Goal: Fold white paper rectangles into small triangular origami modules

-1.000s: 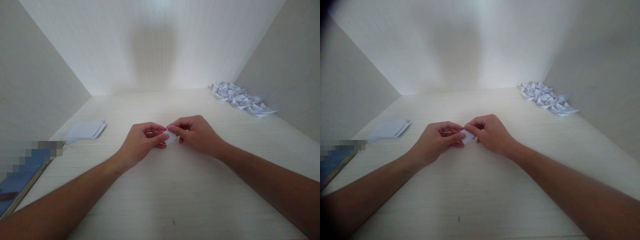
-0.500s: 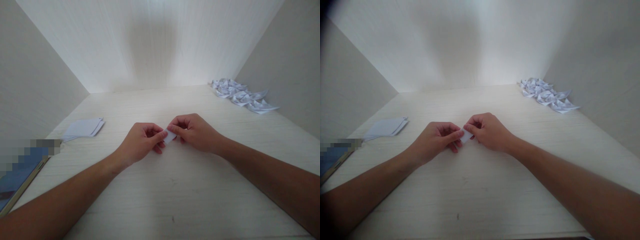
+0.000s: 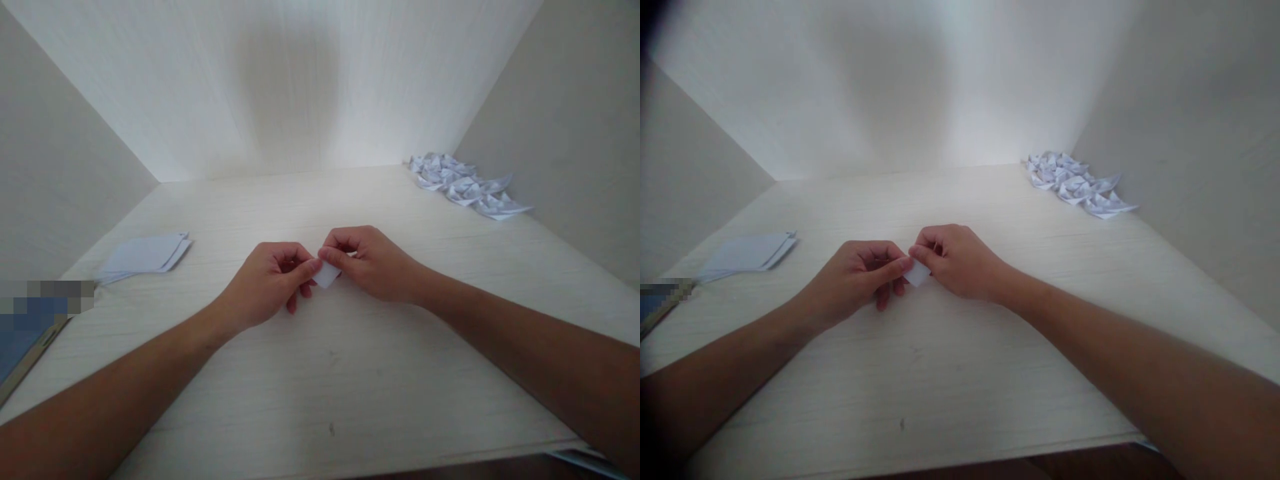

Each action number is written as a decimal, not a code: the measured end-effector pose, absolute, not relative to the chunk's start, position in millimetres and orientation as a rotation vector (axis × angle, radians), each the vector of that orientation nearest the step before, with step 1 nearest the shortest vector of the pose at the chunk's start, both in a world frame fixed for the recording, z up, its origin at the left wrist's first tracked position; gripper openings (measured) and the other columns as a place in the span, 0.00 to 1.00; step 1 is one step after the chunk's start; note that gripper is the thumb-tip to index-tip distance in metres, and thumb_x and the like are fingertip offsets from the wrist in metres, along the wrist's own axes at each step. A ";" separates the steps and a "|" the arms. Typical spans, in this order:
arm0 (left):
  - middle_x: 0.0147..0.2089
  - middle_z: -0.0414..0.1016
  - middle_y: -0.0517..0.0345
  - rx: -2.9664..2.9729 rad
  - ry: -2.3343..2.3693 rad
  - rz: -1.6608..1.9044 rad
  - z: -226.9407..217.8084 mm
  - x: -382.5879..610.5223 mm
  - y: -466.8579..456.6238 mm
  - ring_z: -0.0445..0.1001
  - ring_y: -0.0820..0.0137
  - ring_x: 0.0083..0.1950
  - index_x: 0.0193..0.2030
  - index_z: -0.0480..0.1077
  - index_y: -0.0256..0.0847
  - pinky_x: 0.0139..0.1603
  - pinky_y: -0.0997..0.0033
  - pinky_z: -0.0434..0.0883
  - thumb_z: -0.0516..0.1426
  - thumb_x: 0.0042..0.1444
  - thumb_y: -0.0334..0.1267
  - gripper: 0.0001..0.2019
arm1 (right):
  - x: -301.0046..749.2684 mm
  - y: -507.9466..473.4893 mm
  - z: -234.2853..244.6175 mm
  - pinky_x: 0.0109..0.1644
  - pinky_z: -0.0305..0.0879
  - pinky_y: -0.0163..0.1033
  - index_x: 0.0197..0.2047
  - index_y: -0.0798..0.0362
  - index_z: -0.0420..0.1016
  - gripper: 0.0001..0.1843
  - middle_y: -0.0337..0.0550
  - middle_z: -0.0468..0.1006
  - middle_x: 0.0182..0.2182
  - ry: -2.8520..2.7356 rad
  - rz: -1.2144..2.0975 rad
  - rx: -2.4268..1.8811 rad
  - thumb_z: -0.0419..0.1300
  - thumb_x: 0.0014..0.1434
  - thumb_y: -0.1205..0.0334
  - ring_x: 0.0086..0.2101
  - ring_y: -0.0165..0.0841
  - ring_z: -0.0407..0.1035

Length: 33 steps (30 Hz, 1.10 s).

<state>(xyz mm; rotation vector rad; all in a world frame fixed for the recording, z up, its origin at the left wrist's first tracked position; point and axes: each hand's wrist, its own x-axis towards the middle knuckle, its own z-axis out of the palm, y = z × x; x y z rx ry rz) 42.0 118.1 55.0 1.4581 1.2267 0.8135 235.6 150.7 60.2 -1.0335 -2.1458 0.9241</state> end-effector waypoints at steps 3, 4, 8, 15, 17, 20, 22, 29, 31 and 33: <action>0.20 0.74 0.60 1.448 1.240 0.832 54.2 42.0 118.9 0.66 0.76 0.13 0.27 0.72 0.39 0.12 0.79 0.60 0.67 0.54 0.47 0.15 | 236.1 151.9 59.4 0.33 0.57 0.35 0.29 0.55 0.77 0.14 0.37 0.74 0.23 -2.117 0.953 -1.052 0.59 0.65 0.57 0.27 0.28 0.65; 0.20 0.74 0.60 1.436 1.244 0.853 53.9 42.1 119.4 0.65 0.77 0.13 0.26 0.72 0.39 0.12 0.79 0.60 0.68 0.53 0.47 0.15 | 236.6 152.5 59.5 0.33 0.58 0.35 0.30 0.55 0.77 0.14 0.38 0.75 0.24 -2.110 0.990 -1.054 0.59 0.65 0.56 0.27 0.29 0.66; 0.21 0.75 0.59 1.413 1.270 0.929 53.7 43.0 120.1 0.66 0.77 0.13 0.26 0.71 0.39 0.12 0.80 0.61 0.68 0.54 0.48 0.17 | 238.7 154.3 62.1 0.31 0.58 0.34 0.30 0.54 0.77 0.15 0.38 0.77 0.23 -2.138 1.061 -1.061 0.59 0.66 0.56 0.24 0.28 0.65; 0.21 0.75 0.60 1.463 1.298 0.920 54.4 44.2 117.8 0.67 0.76 0.13 0.27 0.71 0.39 0.12 0.80 0.61 0.67 0.56 0.47 0.16 | 239.4 154.9 64.7 0.30 0.56 0.34 0.26 0.54 0.77 0.15 0.37 0.76 0.21 -2.142 0.994 -1.098 0.61 0.65 0.60 0.23 0.27 0.63; 0.20 0.74 0.61 1.460 1.301 0.957 52.9 44.1 117.6 0.67 0.76 0.13 0.27 0.70 0.40 0.12 0.80 0.62 0.66 0.57 0.47 0.16 | 239.4 154.9 65.1 0.29 0.56 0.34 0.27 0.55 0.77 0.16 0.37 0.76 0.20 -2.120 1.078 -1.114 0.61 0.65 0.56 0.22 0.27 0.63; 0.21 0.74 0.62 1.472 1.305 0.967 50.5 44.0 117.4 0.66 0.77 0.13 0.28 0.70 0.40 0.12 0.80 0.62 0.66 0.58 0.46 0.15 | 238.6 153.8 66.3 0.29 0.56 0.34 0.25 0.55 0.76 0.18 0.39 0.77 0.21 -2.139 1.052 -1.158 0.60 0.66 0.57 0.23 0.27 0.66; 0.20 0.73 0.62 1.489 1.308 0.955 49.7 44.0 116.9 0.66 0.77 0.13 0.28 0.70 0.40 0.12 0.81 0.61 0.65 0.58 0.45 0.15 | 237.6 152.8 66.8 0.31 0.57 0.34 0.24 0.55 0.75 0.18 0.39 0.78 0.21 -2.167 0.932 -1.179 0.60 0.66 0.61 0.24 0.28 0.67; 0.19 0.71 0.63 1.452 1.308 1.034 52.3 45.9 115.5 0.66 0.76 0.13 0.26 0.69 0.41 0.12 0.79 0.64 0.65 0.59 0.46 0.16 | 239.8 155.1 64.2 0.29 0.57 0.34 0.29 0.55 0.78 0.19 0.37 0.75 0.19 -2.040 1.199 -1.113 0.62 0.65 0.52 0.21 0.26 0.64; 0.19 0.71 0.63 1.453 1.301 1.068 52.7 46.0 115.3 0.68 0.76 0.14 0.26 0.69 0.40 0.13 0.79 0.65 0.64 0.60 0.46 0.16 | 241.1 156.0 63.3 0.27 0.55 0.33 0.31 0.56 0.79 0.21 0.36 0.74 0.19 -2.000 1.277 -1.080 0.64 0.63 0.45 0.20 0.25 0.61; 0.19 0.71 0.63 1.457 1.298 1.074 52.6 45.6 115.1 0.68 0.75 0.15 0.27 0.69 0.40 0.14 0.79 0.65 0.64 0.61 0.46 0.16 | 241.9 156.2 62.8 0.25 0.53 0.33 0.29 0.56 0.79 0.23 0.35 0.73 0.19 -1.972 1.292 -1.054 0.67 0.60 0.42 0.19 0.23 0.58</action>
